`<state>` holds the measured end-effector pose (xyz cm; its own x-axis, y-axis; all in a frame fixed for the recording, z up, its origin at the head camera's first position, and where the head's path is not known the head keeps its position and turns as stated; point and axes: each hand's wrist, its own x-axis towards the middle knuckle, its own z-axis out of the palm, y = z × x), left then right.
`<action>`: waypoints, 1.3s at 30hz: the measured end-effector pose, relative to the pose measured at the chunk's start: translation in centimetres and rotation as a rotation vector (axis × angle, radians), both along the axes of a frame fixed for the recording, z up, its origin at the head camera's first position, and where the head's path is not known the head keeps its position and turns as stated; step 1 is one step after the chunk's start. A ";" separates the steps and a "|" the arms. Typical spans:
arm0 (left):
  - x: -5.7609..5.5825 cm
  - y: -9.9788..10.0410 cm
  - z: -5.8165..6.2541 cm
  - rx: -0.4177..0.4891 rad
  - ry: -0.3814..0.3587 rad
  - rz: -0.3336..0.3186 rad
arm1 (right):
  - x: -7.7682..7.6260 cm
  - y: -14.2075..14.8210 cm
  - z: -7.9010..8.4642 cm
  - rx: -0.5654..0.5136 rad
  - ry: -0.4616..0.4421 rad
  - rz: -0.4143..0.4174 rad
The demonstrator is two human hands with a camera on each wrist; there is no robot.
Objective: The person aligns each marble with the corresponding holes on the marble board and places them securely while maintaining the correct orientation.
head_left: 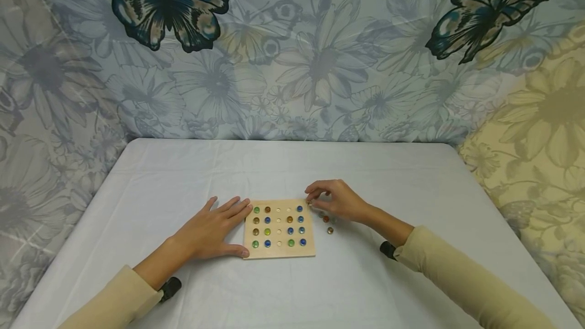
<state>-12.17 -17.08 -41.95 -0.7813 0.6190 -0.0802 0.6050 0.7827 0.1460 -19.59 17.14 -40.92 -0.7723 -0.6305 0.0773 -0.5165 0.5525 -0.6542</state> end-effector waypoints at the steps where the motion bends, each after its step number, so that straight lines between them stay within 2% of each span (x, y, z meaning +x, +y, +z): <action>1: 0.0 0.0 0.0 0.000 0.000 0.000 | 0.0 -0.2 0.0 -0.002 0.000 0.003; 13: 0.0 0.0 0.1 -0.003 -0.003 -0.001 | -0.1 -2.9 -0.1 -0.021 -0.023 0.047; 23: 0.0 -0.1 0.0 0.000 -0.008 0.000 | 0.0 -4.4 -0.2 -0.002 -0.087 0.061; 39: 0.0 0.0 0.1 -0.007 -0.013 0.007 | -0.1 -4.8 -0.3 0.036 -0.060 0.081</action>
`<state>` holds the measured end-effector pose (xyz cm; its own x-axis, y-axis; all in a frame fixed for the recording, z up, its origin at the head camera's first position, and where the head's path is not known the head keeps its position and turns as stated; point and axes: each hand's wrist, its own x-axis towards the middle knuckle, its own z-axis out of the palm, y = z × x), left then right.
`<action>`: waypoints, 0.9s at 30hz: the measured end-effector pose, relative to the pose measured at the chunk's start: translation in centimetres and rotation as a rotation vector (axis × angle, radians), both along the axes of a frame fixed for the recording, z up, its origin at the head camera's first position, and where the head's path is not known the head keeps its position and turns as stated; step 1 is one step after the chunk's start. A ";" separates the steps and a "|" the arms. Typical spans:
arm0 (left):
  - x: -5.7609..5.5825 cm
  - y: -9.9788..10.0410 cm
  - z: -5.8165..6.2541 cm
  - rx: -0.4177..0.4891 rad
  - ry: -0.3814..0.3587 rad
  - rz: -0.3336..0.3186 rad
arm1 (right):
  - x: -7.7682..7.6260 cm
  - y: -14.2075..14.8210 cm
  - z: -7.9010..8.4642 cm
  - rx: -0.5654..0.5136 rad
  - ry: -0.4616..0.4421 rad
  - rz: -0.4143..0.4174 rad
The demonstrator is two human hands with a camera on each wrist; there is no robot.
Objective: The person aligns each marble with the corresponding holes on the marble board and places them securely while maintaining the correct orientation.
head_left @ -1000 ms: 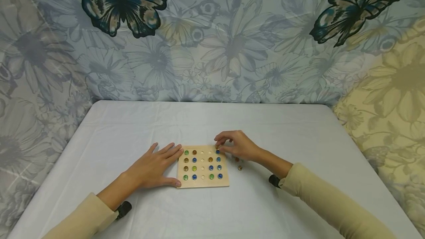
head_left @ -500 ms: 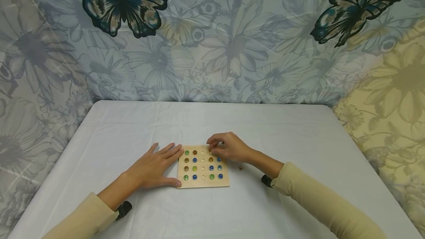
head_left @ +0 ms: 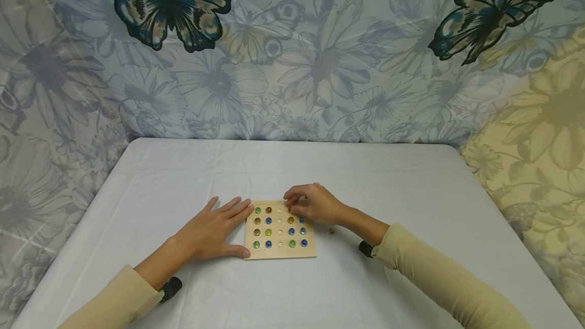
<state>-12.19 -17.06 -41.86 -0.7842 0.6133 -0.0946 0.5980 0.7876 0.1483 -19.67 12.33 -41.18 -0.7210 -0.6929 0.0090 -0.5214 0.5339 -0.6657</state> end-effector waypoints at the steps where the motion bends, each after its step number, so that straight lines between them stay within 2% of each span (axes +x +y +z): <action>1: 0.0 0.0 0.0 0.000 0.000 0.000 | 0.0 0.1 0.1 -0.004 0.003 0.001; 10: 0.0 0.1 0.1 0.003 0.007 0.001 | -0.2 1.6 1.0 -0.016 0.032 -0.042; 16: 0.0 0.1 -0.1 0.004 0.010 0.000 | 0.2 3.7 1.5 -0.011 0.045 -0.060; 27: 0.1 0.1 0.0 0.010 0.006 -0.001 | 1.1 7.7 1.0 0.004 0.042 -0.066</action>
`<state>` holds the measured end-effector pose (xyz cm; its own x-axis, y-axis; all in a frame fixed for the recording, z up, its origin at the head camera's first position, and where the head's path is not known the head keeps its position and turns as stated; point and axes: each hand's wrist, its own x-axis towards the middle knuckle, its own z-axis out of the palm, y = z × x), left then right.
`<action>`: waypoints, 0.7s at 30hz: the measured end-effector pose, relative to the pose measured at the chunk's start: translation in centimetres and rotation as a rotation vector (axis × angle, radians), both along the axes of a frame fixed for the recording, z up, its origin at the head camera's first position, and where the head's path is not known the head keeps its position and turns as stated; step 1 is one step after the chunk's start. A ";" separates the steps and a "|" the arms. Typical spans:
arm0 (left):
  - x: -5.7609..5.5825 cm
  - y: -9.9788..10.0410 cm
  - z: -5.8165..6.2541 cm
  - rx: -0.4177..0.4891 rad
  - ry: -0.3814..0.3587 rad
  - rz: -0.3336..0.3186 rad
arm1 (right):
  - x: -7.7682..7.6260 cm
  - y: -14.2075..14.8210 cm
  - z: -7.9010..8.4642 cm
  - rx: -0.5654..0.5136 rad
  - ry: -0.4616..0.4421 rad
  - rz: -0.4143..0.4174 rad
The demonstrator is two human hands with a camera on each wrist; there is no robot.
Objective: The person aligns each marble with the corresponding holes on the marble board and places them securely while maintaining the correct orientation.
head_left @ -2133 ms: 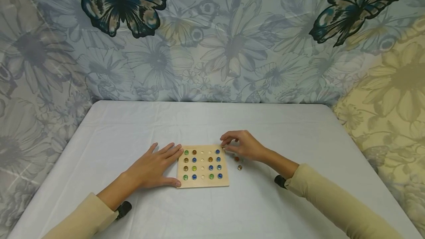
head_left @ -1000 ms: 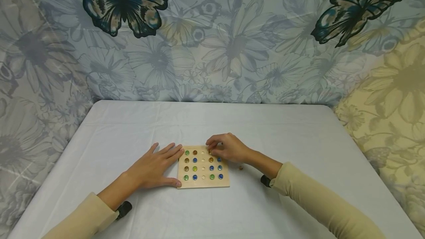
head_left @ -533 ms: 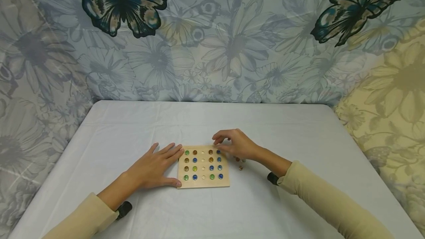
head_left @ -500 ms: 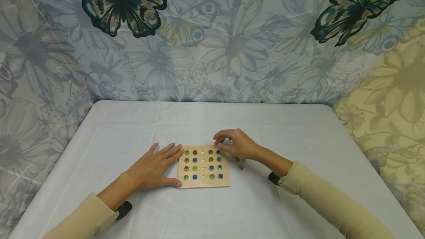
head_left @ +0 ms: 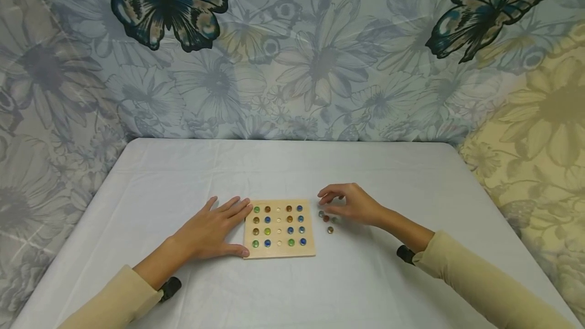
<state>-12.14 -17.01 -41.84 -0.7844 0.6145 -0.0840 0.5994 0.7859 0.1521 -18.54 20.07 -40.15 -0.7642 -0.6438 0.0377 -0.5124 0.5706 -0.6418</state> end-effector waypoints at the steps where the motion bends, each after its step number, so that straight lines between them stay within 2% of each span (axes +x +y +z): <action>1: 0.0 0.0 0.0 -0.001 -0.003 0.002 | 0.0 0.2 -0.1 0.001 -0.002 0.005; 10: 0.1 0.0 0.2 -0.001 -0.004 -0.001 | 0.5 1.5 -0.7 -0.016 -0.028 0.043; 21: 0.1 0.0 0.2 -0.001 -0.002 -0.001 | 0.9 2.3 -1.4 0.013 -0.075 0.042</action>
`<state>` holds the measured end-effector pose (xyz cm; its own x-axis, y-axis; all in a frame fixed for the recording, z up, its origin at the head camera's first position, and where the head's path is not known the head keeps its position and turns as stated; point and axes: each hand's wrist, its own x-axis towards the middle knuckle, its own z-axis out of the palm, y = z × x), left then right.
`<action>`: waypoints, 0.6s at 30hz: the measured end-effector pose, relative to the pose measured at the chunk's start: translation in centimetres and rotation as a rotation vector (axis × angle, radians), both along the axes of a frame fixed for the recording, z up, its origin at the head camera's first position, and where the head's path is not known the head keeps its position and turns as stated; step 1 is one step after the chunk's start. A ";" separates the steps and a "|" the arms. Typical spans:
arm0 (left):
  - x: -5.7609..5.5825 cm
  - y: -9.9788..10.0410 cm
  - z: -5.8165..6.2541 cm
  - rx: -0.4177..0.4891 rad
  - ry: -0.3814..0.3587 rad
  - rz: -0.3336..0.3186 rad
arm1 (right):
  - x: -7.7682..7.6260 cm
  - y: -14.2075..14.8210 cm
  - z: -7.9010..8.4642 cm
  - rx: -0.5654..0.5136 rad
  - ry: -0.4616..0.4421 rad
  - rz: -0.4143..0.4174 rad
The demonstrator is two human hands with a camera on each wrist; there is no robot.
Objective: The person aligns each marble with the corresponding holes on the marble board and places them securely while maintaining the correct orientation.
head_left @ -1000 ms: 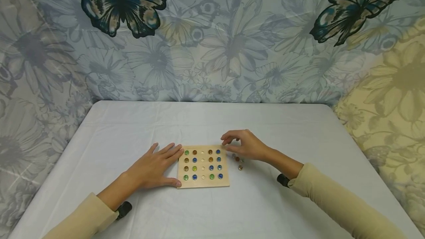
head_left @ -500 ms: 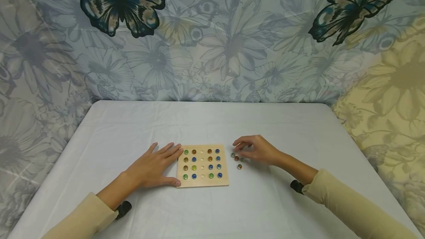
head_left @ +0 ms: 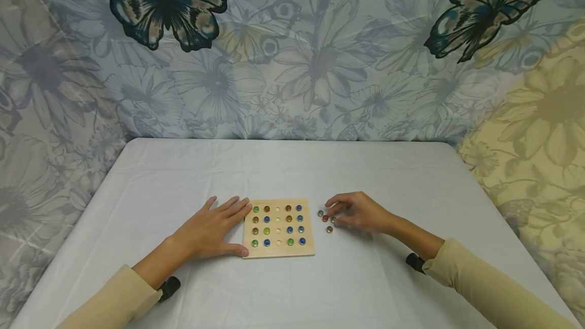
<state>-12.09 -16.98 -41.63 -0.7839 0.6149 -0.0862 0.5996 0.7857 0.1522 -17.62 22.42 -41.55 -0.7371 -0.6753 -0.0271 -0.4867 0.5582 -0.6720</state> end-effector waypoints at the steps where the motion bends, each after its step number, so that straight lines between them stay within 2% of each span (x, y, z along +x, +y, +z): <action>1: 0.0 0.0 0.0 0.001 -0.002 0.000 | 0.0 0.0 -0.1 0.005 0.000 -0.001; 18: -0.1 0.0 -0.2 -0.001 -0.011 0.003 | 0.0 0.0 -0.1 0.020 0.022 0.004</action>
